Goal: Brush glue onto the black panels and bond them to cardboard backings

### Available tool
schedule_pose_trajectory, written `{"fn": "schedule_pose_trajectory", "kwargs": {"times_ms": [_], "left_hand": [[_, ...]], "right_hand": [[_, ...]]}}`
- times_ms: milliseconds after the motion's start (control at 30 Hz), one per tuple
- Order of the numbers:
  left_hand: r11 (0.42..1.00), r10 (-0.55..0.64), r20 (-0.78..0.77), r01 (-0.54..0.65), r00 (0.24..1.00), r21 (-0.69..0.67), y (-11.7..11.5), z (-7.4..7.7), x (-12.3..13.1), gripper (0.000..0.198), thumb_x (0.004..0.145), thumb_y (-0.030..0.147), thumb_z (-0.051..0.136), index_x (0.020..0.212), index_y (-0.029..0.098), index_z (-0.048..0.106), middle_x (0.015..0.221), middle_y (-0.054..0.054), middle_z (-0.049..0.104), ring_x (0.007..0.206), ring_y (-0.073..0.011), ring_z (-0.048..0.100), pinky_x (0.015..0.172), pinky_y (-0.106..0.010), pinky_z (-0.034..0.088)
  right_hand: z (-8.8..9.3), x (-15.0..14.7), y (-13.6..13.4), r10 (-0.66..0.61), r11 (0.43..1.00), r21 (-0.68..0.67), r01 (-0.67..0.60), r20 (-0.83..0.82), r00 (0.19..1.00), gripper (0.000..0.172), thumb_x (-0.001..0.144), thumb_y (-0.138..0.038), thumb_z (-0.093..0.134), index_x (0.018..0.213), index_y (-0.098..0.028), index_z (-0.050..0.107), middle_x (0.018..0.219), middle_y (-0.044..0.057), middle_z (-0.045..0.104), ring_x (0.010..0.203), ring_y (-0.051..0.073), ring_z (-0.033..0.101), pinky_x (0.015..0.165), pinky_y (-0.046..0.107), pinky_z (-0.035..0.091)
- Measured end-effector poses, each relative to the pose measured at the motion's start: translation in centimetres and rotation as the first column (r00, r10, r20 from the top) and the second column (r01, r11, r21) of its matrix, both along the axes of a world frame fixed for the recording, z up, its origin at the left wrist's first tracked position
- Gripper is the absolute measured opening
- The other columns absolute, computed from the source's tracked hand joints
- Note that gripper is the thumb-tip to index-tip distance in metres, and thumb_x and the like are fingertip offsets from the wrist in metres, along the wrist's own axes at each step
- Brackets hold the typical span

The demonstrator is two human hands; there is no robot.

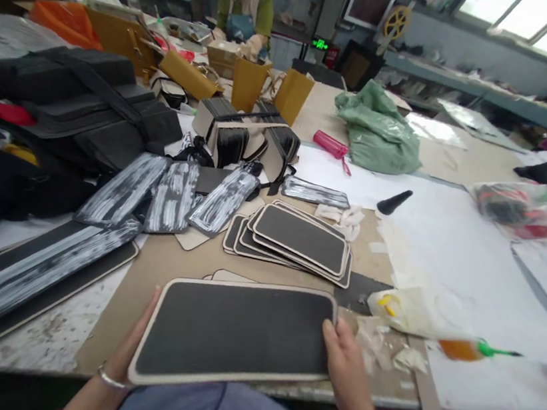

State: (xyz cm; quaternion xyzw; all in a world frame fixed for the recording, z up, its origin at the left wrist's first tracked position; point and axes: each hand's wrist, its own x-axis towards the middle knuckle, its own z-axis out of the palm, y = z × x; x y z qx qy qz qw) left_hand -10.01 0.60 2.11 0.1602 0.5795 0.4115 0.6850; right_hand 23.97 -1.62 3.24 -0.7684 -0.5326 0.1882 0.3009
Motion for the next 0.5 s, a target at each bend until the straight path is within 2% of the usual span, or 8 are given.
{"fn": "schedule_pose_trajectory", "kwargs": {"times_ms": [33,100,200,300,500], "left_hand": [[1.0,-0.003,0.077,0.004,0.997,-0.013,-0.2,-0.3,0.0,0.053,0.082,0.057,0.039,0.098,0.014,0.065,0.082,-0.01,0.07,0.085,-0.0253,0.065,0.074,-0.038,0.054],[0.999,0.03,0.197,-0.023,0.98,-0.038,-0.5,-1.4,0.3,0.044,0.085,0.048,0.043,0.103,0.013,0.062,0.089,-0.01,0.07,0.089,-0.0237,0.064,0.077,-0.037,0.054],[0.993,0.096,0.133,-0.085,0.986,-0.087,-0.8,-3.1,0.8,0.025,0.083,0.024,0.054,0.104,0.013,0.06,0.092,-0.009,0.07,0.088,-0.02,0.065,0.079,-0.032,0.053],[0.99,0.077,0.039,-0.071,0.996,-0.123,-0.8,-3.9,1.0,0.021,0.08,0.013,0.057,0.101,0.011,0.061,0.089,-0.01,0.07,0.084,-0.0189,0.066,0.076,-0.031,0.054],[0.988,0.052,-0.058,-0.059,0.997,-0.145,-0.5,-3.7,1.4,0.018,0.082,0.008,0.052,0.098,0.008,0.062,0.081,-0.011,0.071,0.074,-0.019,0.068,0.068,-0.029,0.056]], "right_hand": [[-2.0,-1.0,0.2,-0.001,0.999,-0.054,-0.003,-0.076,0.997,0.048,0.08,-0.055,0.039,0.095,-0.017,0.064,0.09,0.01,0.066,0.092,0.025,0.059,0.076,0.035,0.05],[-5.4,-2.3,0.2,-0.022,0.992,-0.128,0.001,-0.165,0.986,0.053,0.076,-0.059,0.037,0.088,-0.016,0.064,0.089,0.012,0.066,0.092,0.027,0.06,0.076,0.037,0.05],[-8.6,-2.7,-0.5,-0.031,0.986,-0.165,-0.003,-0.202,0.979,0.051,0.072,-0.061,0.037,0.076,-0.017,0.063,0.083,0.013,0.067,0.088,0.028,0.061,0.075,0.038,0.05],[-9.8,-2.4,-1.0,-0.029,0.984,-0.177,-0.009,-0.211,0.977,0.047,0.075,-0.058,0.035,0.075,-0.019,0.061,0.085,0.012,0.067,0.089,0.026,0.061,0.078,0.037,0.049],[-10.2,-2.5,-0.7,-0.054,0.972,-0.236,0.017,-0.155,0.986,0.043,0.078,-0.048,0.032,0.083,-0.016,0.06,0.094,0.014,0.065,0.094,0.024,0.059,0.084,0.034,0.045]]}}
